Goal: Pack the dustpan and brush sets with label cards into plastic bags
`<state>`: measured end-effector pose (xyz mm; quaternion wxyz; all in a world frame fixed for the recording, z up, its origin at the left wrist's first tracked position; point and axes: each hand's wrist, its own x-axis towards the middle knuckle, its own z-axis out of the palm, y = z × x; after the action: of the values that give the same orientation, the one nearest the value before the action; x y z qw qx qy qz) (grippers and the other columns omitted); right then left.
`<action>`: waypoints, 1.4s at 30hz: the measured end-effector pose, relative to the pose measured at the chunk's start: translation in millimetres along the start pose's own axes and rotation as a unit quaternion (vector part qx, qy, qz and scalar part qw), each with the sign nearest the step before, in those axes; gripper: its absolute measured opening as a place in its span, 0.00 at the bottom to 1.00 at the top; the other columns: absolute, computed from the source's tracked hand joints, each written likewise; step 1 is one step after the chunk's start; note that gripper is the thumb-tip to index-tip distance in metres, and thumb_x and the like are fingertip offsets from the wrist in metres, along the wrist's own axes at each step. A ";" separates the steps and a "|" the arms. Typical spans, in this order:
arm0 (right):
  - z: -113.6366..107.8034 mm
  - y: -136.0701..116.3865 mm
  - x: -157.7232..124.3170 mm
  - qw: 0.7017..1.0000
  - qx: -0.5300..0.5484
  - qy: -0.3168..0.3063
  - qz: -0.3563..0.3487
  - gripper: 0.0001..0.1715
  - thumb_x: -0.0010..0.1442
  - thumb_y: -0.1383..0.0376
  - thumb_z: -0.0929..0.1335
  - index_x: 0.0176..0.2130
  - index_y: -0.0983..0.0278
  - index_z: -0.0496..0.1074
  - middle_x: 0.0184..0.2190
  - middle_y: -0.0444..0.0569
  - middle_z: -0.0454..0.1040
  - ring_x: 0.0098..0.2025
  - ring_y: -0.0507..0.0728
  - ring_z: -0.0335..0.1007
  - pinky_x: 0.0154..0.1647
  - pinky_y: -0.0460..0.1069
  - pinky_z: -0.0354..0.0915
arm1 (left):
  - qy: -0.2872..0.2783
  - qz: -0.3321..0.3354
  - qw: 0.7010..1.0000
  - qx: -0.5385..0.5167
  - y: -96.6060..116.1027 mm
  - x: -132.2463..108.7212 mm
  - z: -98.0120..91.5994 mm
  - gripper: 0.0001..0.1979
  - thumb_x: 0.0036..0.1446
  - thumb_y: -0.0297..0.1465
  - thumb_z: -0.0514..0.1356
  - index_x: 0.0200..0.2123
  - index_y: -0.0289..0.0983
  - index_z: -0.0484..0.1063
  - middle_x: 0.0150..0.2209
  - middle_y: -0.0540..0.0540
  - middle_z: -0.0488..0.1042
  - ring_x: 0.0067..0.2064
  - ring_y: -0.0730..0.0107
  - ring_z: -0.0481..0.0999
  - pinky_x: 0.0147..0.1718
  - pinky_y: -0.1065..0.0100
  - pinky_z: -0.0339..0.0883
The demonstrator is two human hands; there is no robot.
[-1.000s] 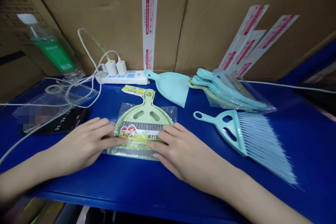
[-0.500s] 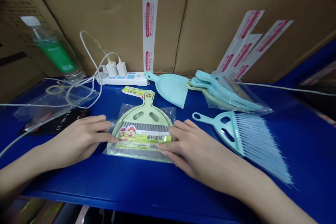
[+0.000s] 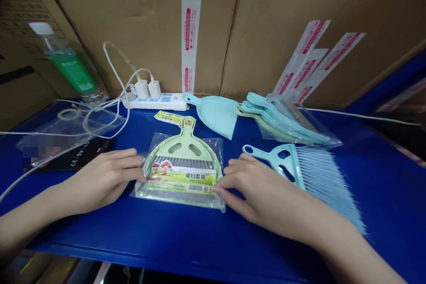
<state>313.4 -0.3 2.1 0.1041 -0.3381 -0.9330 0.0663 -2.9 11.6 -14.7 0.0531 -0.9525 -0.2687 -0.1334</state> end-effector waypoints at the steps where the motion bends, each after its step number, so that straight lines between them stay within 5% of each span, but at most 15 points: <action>1: 0.5 -0.3 1.4 1.000 0.014 -0.016 0.000 0.22 0.69 0.60 0.58 0.27 0.58 0.71 0.23 0.44 0.71 0.26 0.55 0.69 0.42 0.55 0.65 | 0.007 0.002 1.000 0.004 0.2 -0.1 1.8 0.16 0.51 0.16 0.48 0.28 0.39 0.71 0.27 0.49 0.70 0.30 0.65 0.64 0.30 0.66 0.64; 8: 7.5 -3.1 12.6 0.999 0.044 -0.013 -0.022 0.21 0.69 0.66 0.56 0.28 0.61 0.68 0.23 0.44 0.70 0.26 0.54 0.65 0.38 0.53 0.60 | 0.055 0.038 0.993 0.102 9.4 1.1 4.7 0.14 0.58 0.19 0.49 0.27 0.36 0.72 0.28 0.46 0.68 0.30 0.65 0.64 0.28 0.65 0.61; 15: 17.1 -9.7 16.8 0.996 0.039 0.018 -0.072 0.17 0.69 0.66 0.59 0.42 0.62 0.75 0.29 0.47 0.73 0.33 0.56 0.65 0.39 0.52 0.57 | -0.017 0.046 0.995 0.087 18.5 3.3 2.9 0.18 0.60 0.22 0.54 0.53 0.37 0.69 0.39 0.46 0.74 0.37 0.64 0.69 0.36 0.65 0.63; 25: 25.1 -9.3 19.8 0.996 0.017 0.015 -0.083 0.20 0.69 0.66 0.59 0.55 0.60 0.73 0.30 0.48 0.72 0.35 0.57 0.64 0.38 0.52 0.60 | -0.035 0.035 0.995 0.089 19.8 4.4 3.6 0.19 0.60 0.23 0.56 0.54 0.42 0.69 0.38 0.47 0.73 0.36 0.65 0.69 0.35 0.65 0.62; 42: 15.8 -6.9 18.0 0.997 0.026 0.011 -0.065 0.20 0.70 0.65 0.58 0.48 0.58 0.77 0.29 0.48 0.72 0.34 0.56 0.67 0.38 0.52 0.62 | -0.009 0.041 0.994 0.099 15.8 2.4 6.2 0.17 0.61 0.23 0.54 0.52 0.40 0.69 0.37 0.46 0.72 0.36 0.65 0.69 0.35 0.65 0.63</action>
<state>291.9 5.2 -9.2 0.1276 -0.2746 -0.9497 0.0798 8.7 0.5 -20.4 0.1497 -0.9540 -0.2417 -0.0949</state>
